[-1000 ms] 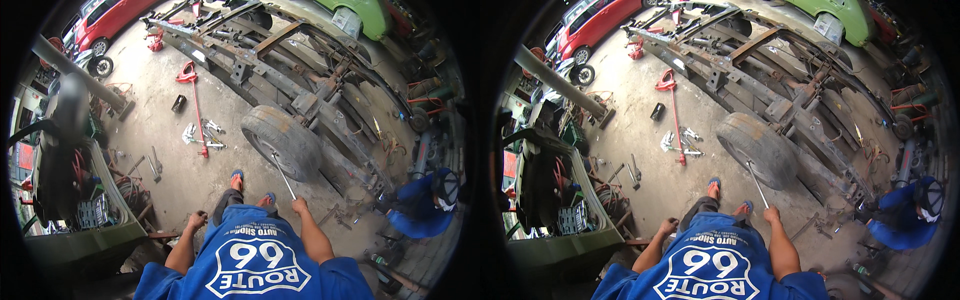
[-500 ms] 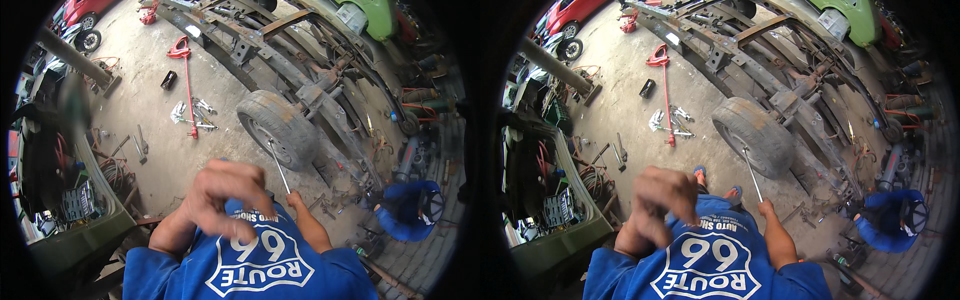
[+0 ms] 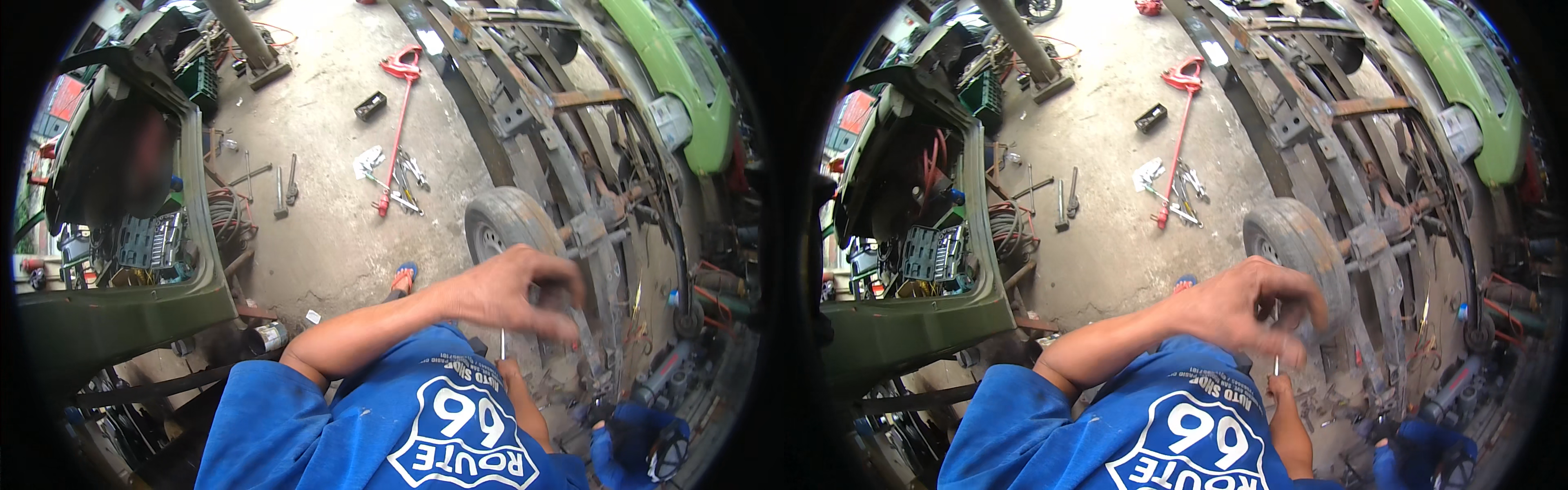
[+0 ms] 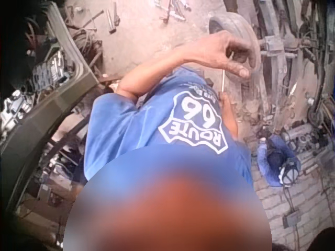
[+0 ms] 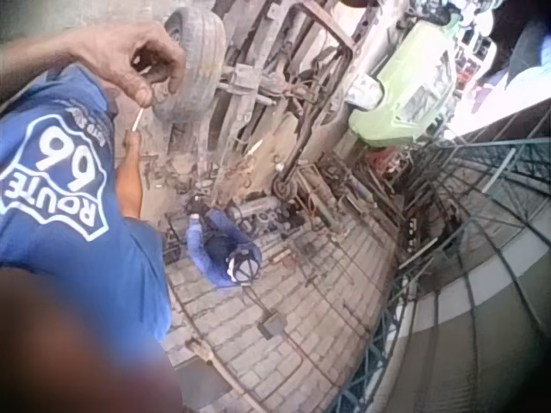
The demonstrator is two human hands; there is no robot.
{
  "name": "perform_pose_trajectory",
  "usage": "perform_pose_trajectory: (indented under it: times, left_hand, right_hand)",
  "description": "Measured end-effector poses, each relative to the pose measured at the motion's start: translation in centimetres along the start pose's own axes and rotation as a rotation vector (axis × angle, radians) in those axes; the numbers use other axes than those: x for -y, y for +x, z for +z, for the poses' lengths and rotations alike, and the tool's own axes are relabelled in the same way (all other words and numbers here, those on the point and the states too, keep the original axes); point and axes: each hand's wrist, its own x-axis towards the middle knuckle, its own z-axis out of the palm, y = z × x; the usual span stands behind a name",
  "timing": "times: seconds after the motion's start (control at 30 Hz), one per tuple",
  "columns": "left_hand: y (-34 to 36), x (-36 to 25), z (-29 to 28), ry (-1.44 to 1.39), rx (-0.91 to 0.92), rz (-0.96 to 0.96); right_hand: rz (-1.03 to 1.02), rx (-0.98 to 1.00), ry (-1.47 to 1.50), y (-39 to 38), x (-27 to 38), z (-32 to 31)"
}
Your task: The person works on a vehicle chassis in a workshop, using a wrench to tighten bolts on the frame and a tire. They move around the frame, adjust tools, and continue tightening fasteners at multiple locations.
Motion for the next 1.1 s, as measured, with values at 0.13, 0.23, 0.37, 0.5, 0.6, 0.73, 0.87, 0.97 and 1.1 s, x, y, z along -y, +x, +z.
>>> perform_pose_trajectory:
  times: [0.13, 0.23, 0.37, 0.5, 0.6, 0.73, 0.87, 0.97, 1.1]
  left_hand:
    - [-9.8, 18.5, -3.9, 0.583, -0.181, -0.863]
    - [-26.7, 28.1, -6.1, 0.723, -0.156, -1.33]
    - [-46.4, 28.2, -5.2, 0.536, -0.032, -1.763]
    - [-49.7, 24.6, -4.7, 0.412, -0.15, -1.898]
    - [-44.8, 24.7, -3.0, 0.328, -0.523, -1.723]
    - [-35.2, 26.1, -0.7, 0.151, -0.696, -1.369]
    - [-27.9, 26.3, 2.3, 0.343, -0.466, -1.162]
    - [-25.9, 26.6, 3.4, 0.431, -0.405, -1.079]
    - [-30.2, 27.9, 4.0, 0.598, -0.384, -1.229]
  right_hand:
    - [0.029, -0.008, 0.048, -0.4, 0.6, 0.5]
    - [0.104, -0.053, 0.112, 0.3, -1.0, 1.6]
    - [-0.015, -0.146, 0.118, 1.1, -3.2, 3.2]
    - [0.005, -0.071, 0.117, 1.1, -2.9, 3.6]
    - [0.0, -0.035, 0.083, 1.0, -2.4, 3.5]
    - [-0.049, -0.012, 0.111, 1.1, -3.0, 2.9]
    - [-0.107, -0.162, 0.054, 1.6, -4.5, 1.4]
    - [-0.13, -0.175, 0.056, 2.0, -5.0, -0.2]
    - [-0.126, -0.119, 0.1, 2.4, -5.7, -1.1]
